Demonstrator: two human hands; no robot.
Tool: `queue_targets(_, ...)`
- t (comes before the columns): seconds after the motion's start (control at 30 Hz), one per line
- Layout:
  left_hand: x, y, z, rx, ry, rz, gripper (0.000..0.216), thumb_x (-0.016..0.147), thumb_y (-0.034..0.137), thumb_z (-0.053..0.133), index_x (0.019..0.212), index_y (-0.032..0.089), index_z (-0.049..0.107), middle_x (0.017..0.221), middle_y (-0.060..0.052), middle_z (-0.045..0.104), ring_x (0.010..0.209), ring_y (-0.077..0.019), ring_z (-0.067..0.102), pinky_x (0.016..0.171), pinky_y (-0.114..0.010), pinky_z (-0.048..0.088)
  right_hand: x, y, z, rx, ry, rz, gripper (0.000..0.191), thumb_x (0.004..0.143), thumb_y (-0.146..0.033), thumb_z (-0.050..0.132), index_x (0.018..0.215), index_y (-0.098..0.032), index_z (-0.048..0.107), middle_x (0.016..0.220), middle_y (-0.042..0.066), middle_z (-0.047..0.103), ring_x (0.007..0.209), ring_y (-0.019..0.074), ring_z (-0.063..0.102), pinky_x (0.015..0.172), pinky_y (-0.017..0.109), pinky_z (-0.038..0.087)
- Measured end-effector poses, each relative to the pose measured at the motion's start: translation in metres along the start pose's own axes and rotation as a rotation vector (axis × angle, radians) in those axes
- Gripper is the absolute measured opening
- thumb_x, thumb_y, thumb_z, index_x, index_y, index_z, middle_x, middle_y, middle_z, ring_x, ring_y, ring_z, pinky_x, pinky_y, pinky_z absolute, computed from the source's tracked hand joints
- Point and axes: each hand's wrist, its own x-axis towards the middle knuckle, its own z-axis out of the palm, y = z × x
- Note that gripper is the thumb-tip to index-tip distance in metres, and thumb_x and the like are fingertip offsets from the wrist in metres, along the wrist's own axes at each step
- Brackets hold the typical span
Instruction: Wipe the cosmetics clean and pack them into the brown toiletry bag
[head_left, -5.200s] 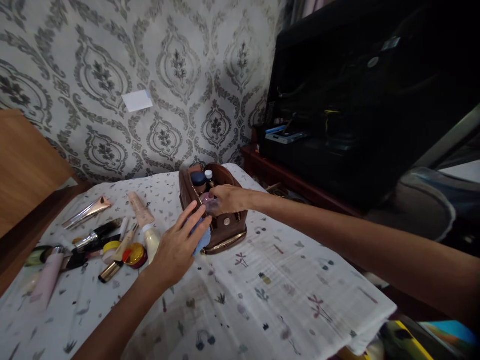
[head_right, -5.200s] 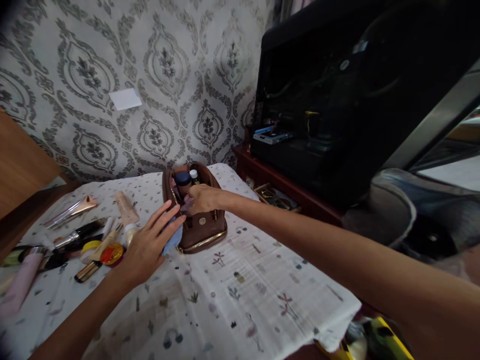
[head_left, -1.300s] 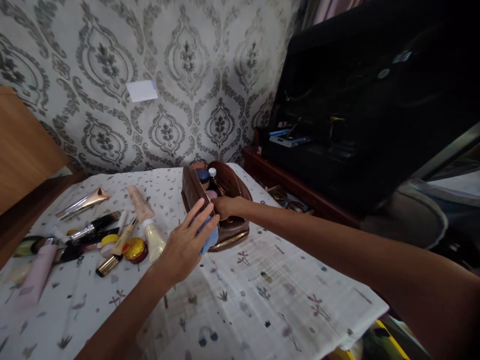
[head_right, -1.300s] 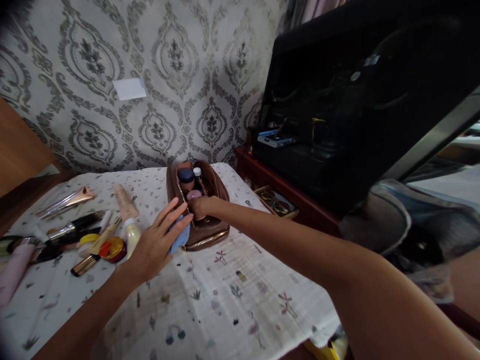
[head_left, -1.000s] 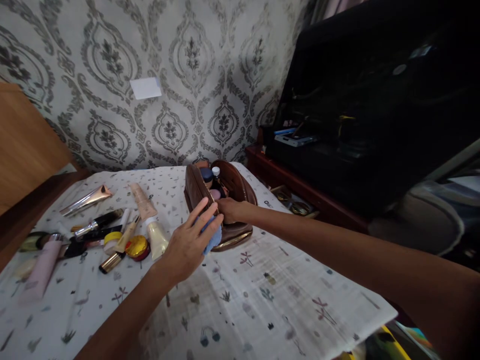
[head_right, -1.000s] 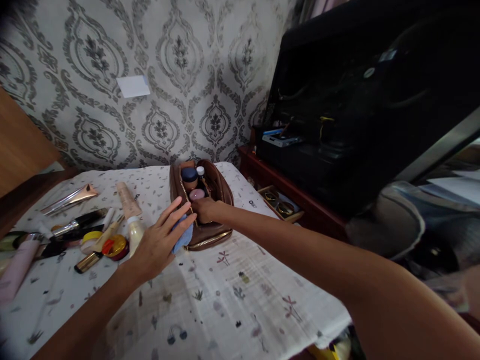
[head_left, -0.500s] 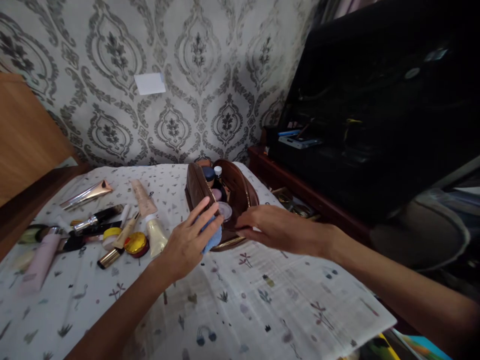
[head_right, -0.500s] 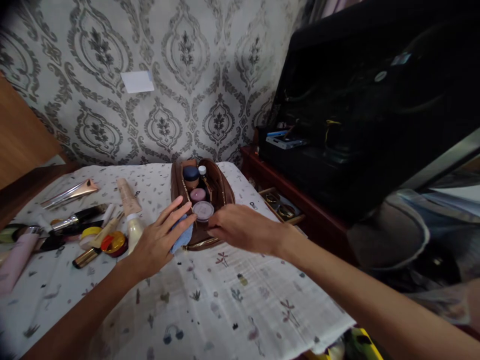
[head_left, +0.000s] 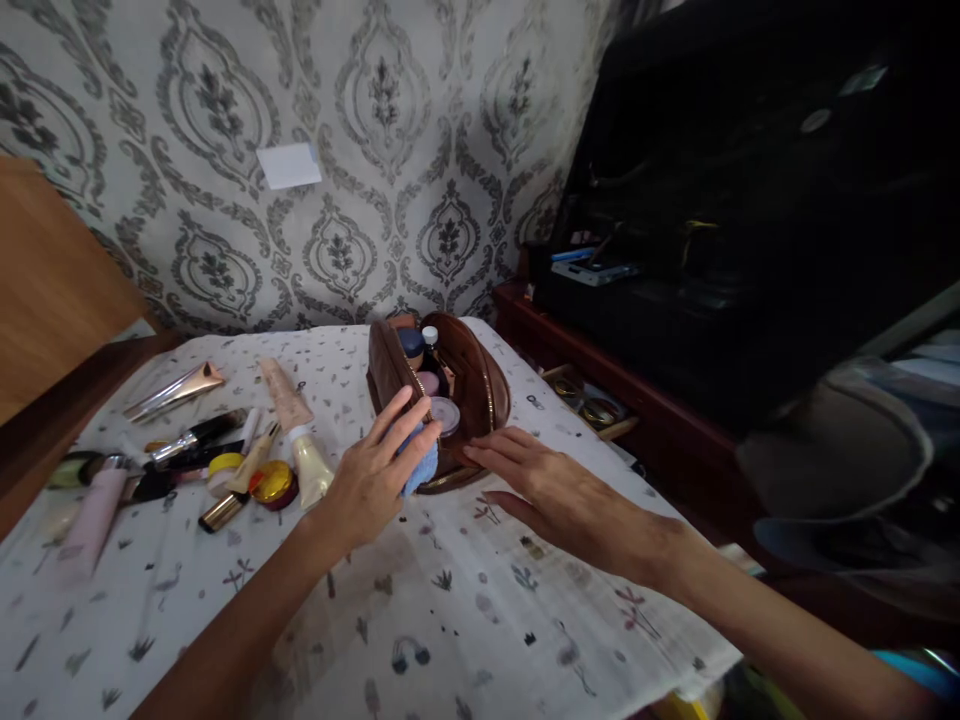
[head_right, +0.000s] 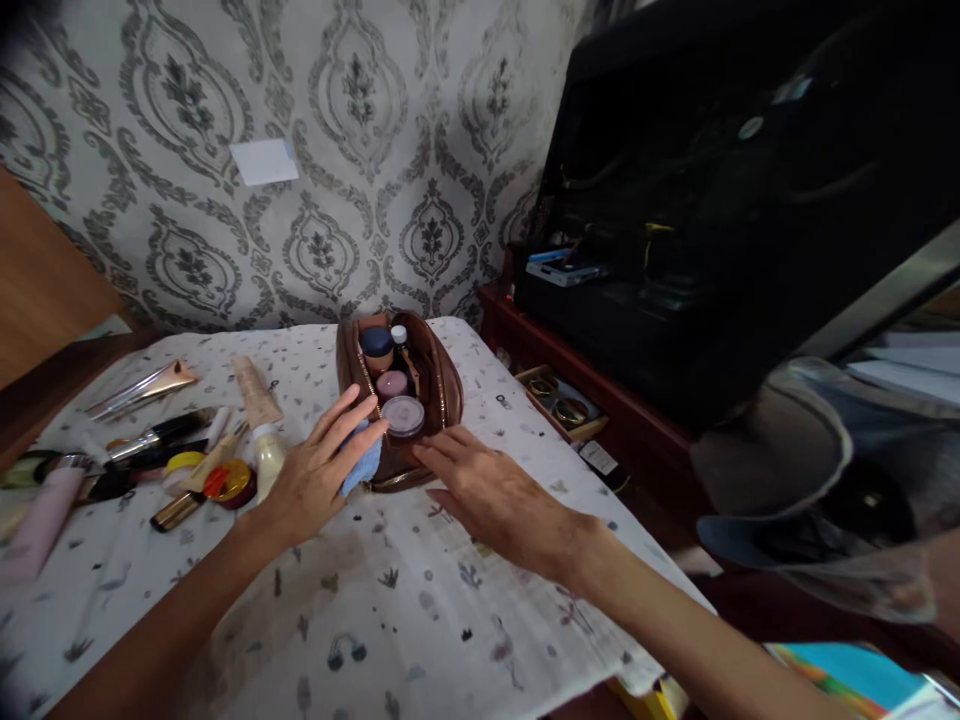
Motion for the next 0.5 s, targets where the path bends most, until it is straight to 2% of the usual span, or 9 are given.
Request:
queue_targets(0.2, -0.009, -0.002, -0.004, -0.019, 0.02, -0.005, 0.073, 0.077, -0.007, 0.038, 0.146, 0.015, 0.034, 0.158, -0.019, 0.033, 0.152, -0.0289, 0.02, 0.105, -0.044, 0.052, -0.006, 0.005, 0.013, -0.054, 0.05, -0.039, 0.042, 0.095, -0.02, 0.054, 0.136, -0.013, 0.052, 0.13, 0.016, 0.063, 0.123, 0.0294, 0.058, 0.099, 0.047, 0.056)
queue_targets(0.33, -0.04, -0.006, -0.007, -0.005, 0.031, -0.073, 0.067, 0.083, -0.002, 0.039, 0.147, 0.016, 0.032, 0.154, -0.02, 0.035, 0.146, -0.0282, 0.034, 0.104, -0.042, 0.052, -0.006, 0.009, 0.03, -0.032, 0.15, -0.045, 0.042, 0.099, -0.031, 0.048, 0.138, -0.015, 0.051, 0.128, 0.016, 0.062, 0.117, 0.0292, 0.061, 0.094, 0.048, 0.058)
queue_targets(0.5, -0.087, -0.014, -0.016, 0.013, -0.063, -0.197, 0.056, 0.085, 0.002, 0.041, 0.14, 0.016, 0.041, 0.141, -0.02, 0.047, 0.132, -0.0302, 0.05, 0.099, -0.044, 0.054, 0.001, 0.008, 0.045, 0.008, 0.263, -0.058, 0.042, 0.1, -0.037, 0.045, 0.136, -0.019, 0.056, 0.126, 0.014, 0.064, 0.11, 0.0287, 0.065, 0.089, 0.047, 0.059)
